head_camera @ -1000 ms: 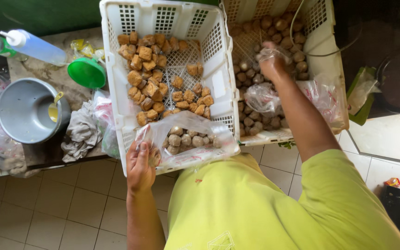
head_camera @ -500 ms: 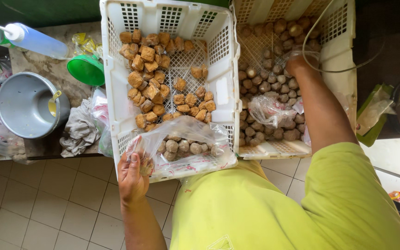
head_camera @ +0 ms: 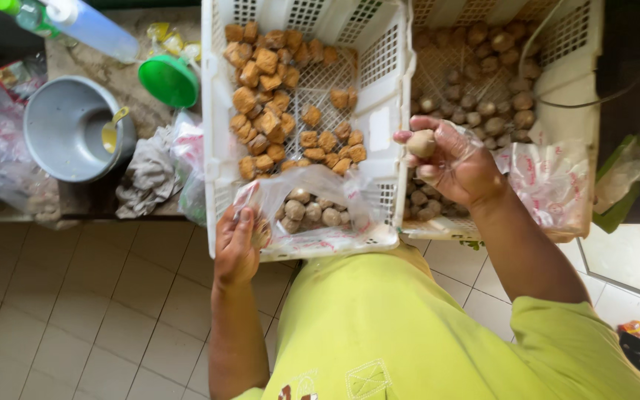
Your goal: The person holds open a plastic bag and picks meatballs and fried tofu pieces by hand from a white plastic crate, placing them into the bag. They fill the bag with round meatballs and browned fried items, then continue picking more pieces from the crate to fill it.
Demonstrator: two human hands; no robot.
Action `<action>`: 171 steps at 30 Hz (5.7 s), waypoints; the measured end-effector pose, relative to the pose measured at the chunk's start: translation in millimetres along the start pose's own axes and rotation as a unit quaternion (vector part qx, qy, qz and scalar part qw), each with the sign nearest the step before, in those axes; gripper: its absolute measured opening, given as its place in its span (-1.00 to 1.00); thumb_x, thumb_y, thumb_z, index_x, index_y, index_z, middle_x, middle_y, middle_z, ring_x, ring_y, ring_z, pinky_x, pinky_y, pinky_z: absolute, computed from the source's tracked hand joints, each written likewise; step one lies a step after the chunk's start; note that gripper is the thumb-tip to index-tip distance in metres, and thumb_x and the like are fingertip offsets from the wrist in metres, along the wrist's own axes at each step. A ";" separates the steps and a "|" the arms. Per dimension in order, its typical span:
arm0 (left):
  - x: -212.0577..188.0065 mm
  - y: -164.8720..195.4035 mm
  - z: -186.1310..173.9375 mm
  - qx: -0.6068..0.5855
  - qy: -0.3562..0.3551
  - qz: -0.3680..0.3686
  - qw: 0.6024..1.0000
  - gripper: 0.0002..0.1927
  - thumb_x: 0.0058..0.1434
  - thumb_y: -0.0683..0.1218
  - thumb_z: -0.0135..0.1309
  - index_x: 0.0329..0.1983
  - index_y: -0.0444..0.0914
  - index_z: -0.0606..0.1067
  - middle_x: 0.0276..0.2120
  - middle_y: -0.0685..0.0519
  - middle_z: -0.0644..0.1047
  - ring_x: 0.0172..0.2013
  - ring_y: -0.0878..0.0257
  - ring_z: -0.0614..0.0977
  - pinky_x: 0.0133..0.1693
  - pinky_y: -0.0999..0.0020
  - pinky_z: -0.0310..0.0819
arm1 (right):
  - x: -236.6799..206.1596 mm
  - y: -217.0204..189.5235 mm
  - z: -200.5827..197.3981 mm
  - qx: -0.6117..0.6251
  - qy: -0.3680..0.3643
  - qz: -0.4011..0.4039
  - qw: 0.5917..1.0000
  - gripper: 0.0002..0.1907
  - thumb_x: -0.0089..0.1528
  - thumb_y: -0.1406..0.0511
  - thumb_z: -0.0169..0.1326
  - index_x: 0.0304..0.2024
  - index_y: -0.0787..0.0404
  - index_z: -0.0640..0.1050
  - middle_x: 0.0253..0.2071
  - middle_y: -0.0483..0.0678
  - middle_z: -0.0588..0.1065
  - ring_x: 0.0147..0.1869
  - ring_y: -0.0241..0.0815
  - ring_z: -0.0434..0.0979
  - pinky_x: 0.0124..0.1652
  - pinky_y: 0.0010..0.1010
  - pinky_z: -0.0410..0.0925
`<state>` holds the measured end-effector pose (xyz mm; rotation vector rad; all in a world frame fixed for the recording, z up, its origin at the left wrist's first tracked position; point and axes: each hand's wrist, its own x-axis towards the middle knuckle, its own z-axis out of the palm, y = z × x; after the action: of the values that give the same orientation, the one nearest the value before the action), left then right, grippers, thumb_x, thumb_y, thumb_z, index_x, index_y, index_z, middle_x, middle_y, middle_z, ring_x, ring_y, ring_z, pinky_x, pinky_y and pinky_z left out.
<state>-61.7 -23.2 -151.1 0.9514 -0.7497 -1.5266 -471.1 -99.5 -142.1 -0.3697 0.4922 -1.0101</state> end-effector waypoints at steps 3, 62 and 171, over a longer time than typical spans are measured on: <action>1.4 -1.6 -3.5 -0.009 -0.024 0.008 1.000 -0.56 0.52 -0.10 -0.08 0.39 -0.37 0.36 -0.37 0.21 0.36 -0.45 0.44 0.34 -0.44 0.46 0.29 | -3.8 25.6 28.3 -0.074 0.040 0.007 0.996 -0.43 0.34 0.14 -0.02 0.33 0.28 0.33 0.28 0.17 0.39 0.18 0.03 0.53 0.04 -0.32 0.50; 1.5 -4.5 -5.4 -0.041 -0.105 0.004 0.994 -0.51 0.49 -0.24 -0.11 0.48 -0.31 0.26 -0.34 0.20 0.36 -0.38 0.44 0.31 -0.36 0.47 0.24 | 23.2 95.9 41.9 0.049 -0.094 0.101 0.989 -0.64 0.58 0.25 -0.14 0.31 0.39 0.37 0.05 0.28 0.53 -0.28 -0.19 0.54 -0.36 -0.50 0.42; -22.9 -6.0 -0.9 0.103 0.016 0.048 0.993 -0.40 0.28 -0.38 0.14 0.39 -0.30 0.34 -0.33 0.25 0.36 -0.35 0.51 0.34 -0.30 0.60 0.22 | 31.3 6.8 -6.4 -0.260 -0.119 0.017 0.958 -0.61 0.33 0.34 0.17 0.20 0.28 0.48 -0.15 -0.10 0.53 -0.30 -0.42 0.46 -0.34 -0.59 0.38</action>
<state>-62.7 0.4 -152.9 1.0742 -0.9298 -1.3646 -456.1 -123.8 -157.7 -0.9383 0.5389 -0.7784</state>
